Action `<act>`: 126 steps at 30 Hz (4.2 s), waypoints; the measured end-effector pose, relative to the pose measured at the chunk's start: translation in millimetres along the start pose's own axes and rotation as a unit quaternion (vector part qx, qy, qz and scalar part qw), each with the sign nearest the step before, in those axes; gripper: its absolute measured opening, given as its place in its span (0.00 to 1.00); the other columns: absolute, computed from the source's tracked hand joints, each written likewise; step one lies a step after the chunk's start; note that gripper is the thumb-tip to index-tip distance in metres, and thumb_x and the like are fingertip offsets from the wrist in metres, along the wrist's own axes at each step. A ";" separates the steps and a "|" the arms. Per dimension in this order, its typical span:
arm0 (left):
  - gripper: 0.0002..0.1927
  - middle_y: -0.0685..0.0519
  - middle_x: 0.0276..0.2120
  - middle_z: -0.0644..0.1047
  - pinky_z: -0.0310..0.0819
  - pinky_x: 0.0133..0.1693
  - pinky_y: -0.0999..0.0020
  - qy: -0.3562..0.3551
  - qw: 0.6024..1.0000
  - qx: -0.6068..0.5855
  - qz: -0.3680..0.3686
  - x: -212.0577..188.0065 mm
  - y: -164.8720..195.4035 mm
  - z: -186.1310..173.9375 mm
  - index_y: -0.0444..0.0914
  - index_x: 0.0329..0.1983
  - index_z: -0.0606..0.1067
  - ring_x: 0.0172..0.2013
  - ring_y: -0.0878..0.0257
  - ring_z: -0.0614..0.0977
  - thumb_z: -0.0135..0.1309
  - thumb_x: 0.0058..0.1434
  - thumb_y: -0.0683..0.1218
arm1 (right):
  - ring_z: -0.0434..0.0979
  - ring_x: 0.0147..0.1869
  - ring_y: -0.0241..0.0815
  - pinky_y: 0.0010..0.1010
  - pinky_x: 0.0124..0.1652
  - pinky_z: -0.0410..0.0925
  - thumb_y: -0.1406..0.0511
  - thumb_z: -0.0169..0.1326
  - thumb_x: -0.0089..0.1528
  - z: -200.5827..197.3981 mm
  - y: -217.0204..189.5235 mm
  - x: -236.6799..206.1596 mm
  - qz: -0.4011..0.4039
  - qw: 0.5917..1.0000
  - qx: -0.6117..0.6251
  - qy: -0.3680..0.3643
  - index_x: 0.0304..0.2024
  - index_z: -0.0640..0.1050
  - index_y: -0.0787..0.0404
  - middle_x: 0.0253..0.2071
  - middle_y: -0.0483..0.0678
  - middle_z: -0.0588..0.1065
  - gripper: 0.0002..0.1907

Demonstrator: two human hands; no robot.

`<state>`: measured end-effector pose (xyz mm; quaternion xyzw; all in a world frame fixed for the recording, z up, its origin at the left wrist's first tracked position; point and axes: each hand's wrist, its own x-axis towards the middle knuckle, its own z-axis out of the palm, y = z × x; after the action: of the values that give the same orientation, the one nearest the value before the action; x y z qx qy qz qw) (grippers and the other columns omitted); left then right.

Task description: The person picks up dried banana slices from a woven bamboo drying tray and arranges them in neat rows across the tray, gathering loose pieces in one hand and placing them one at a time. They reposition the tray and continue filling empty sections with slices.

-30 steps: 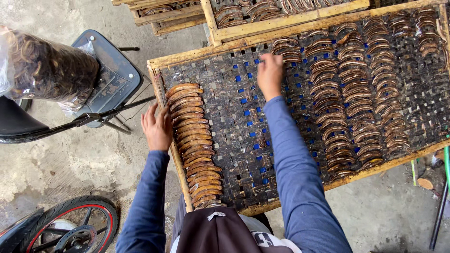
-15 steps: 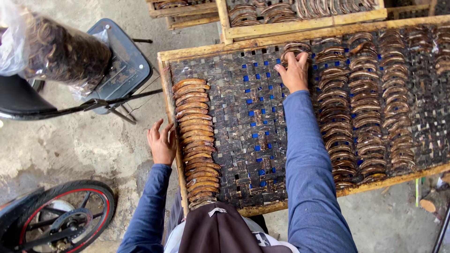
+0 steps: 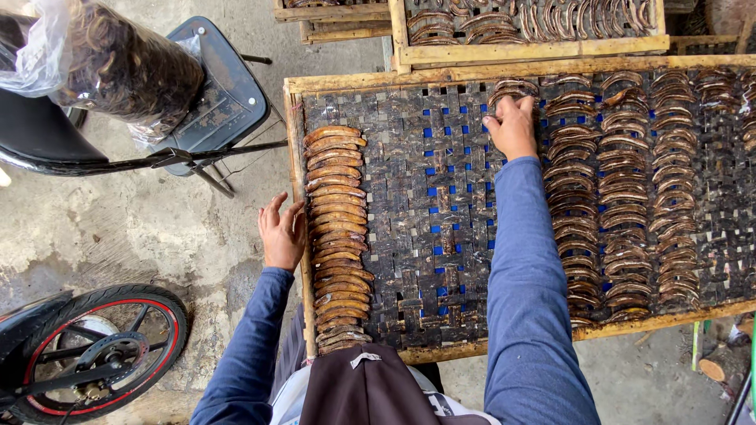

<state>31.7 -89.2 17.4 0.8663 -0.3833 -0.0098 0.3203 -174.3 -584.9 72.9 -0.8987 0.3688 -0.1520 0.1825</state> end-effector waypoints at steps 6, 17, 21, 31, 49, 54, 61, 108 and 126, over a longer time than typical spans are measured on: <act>0.22 0.48 0.66 0.69 0.47 0.70 0.39 -0.032 0.994 0.085 0.054 27.9 3.1 10.9 0.47 0.63 0.73 0.68 0.48 0.67 0.58 0.65 0.48 | 0.75 0.43 0.50 0.40 0.44 0.72 0.79 0.55 0.59 11.0 -2.0 -3.8 0.075 0.994 -0.039 0.070 0.39 0.70 0.63 0.44 0.55 0.69 0.11; 0.17 0.49 0.59 0.72 0.46 0.72 0.47 -0.118 0.974 0.167 0.092 128.5 -15.1 32.0 0.44 0.61 0.74 0.63 0.51 0.69 0.49 0.71 0.52 | 0.77 0.43 0.46 0.36 0.43 0.71 0.78 0.56 0.64 -24.1 -15.3 -23.9 0.004 0.974 0.053 0.220 0.41 0.72 0.64 0.40 0.51 0.74 0.08; 0.18 0.50 0.58 0.73 0.50 0.70 0.46 -0.086 0.983 0.126 0.102 135.3 -17.4 35.0 0.42 0.60 0.75 0.62 0.51 0.70 0.50 0.71 0.52 | 0.78 0.42 0.41 0.33 0.40 0.71 0.73 0.57 0.69 -24.4 -59.2 -25.5 -0.013 0.985 0.118 0.123 0.42 0.73 0.61 0.40 0.48 0.76 0.06; 0.18 0.50 0.58 0.73 0.56 0.66 0.48 -0.066 0.988 0.119 0.079 142.4 -9.3 37.1 0.44 0.60 0.74 0.60 0.49 0.71 0.54 0.69 0.51 | 0.74 0.36 0.34 0.24 0.32 0.67 0.73 0.53 0.68 85.2 -217.6 16.5 -0.108 0.930 0.343 -0.074 0.43 0.73 0.59 0.39 0.44 0.75 0.04; 0.24 0.50 0.59 0.71 0.50 0.69 0.44 -0.057 0.992 0.103 0.050 139.0 -17.3 39.6 0.44 0.64 0.72 0.61 0.50 0.70 0.55 0.67 0.56 | 0.75 0.50 0.51 0.40 0.50 0.73 0.74 0.59 0.61 171.9 -259.2 25.5 -0.098 0.981 0.166 -0.028 0.48 0.74 0.60 0.48 0.54 0.68 0.14; 0.24 0.49 0.58 0.71 0.48 0.70 0.44 -0.057 0.991 0.112 0.043 141.8 -17.1 39.4 0.43 0.62 0.73 0.61 0.49 0.69 0.55 0.67 0.57 | 0.76 0.47 0.49 0.39 0.46 0.73 0.66 0.65 0.60 160.5 -232.4 -9.1 -0.008 0.983 0.161 -0.085 0.39 0.73 0.60 0.44 0.53 0.68 0.13; 0.24 0.48 0.58 0.71 0.46 0.70 0.44 -0.049 0.992 0.113 0.034 138.3 -15.7 44.1 0.43 0.63 0.73 0.61 0.49 0.69 0.54 0.67 0.57 | 0.76 0.44 0.52 0.43 0.43 0.71 0.66 0.63 0.61 174.3 -235.1 -16.5 -0.041 0.996 0.072 -0.034 0.43 0.73 0.60 0.41 0.49 0.71 0.12; 0.18 0.40 0.67 0.68 0.62 0.66 0.48 0.032 0.993 -0.028 -0.112 -21.6 -38.4 3.5 0.41 0.59 0.76 0.67 0.41 0.68 0.58 0.66 0.44 | 0.68 0.55 0.67 0.52 0.51 0.66 0.78 0.50 0.59 21.2 -9.7 47.8 0.005 0.992 -0.125 0.022 0.54 0.76 0.57 0.54 0.60 0.65 0.22; 0.14 0.41 0.65 0.70 0.64 0.65 0.47 0.041 0.992 -0.022 -0.120 -26.2 -61.2 -9.9 0.41 0.54 0.79 0.66 0.41 0.69 0.59 0.65 0.43 | 0.76 0.47 0.67 0.52 0.43 0.70 0.78 0.52 0.62 26.3 -10.1 43.6 0.015 0.990 -0.079 0.118 0.51 0.71 0.68 0.47 0.64 0.72 0.15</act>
<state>56.1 -35.6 -15.1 0.8985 -0.2628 -0.0209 0.3509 -127.7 -603.8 60.1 -0.8805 0.4118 -0.2247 0.0685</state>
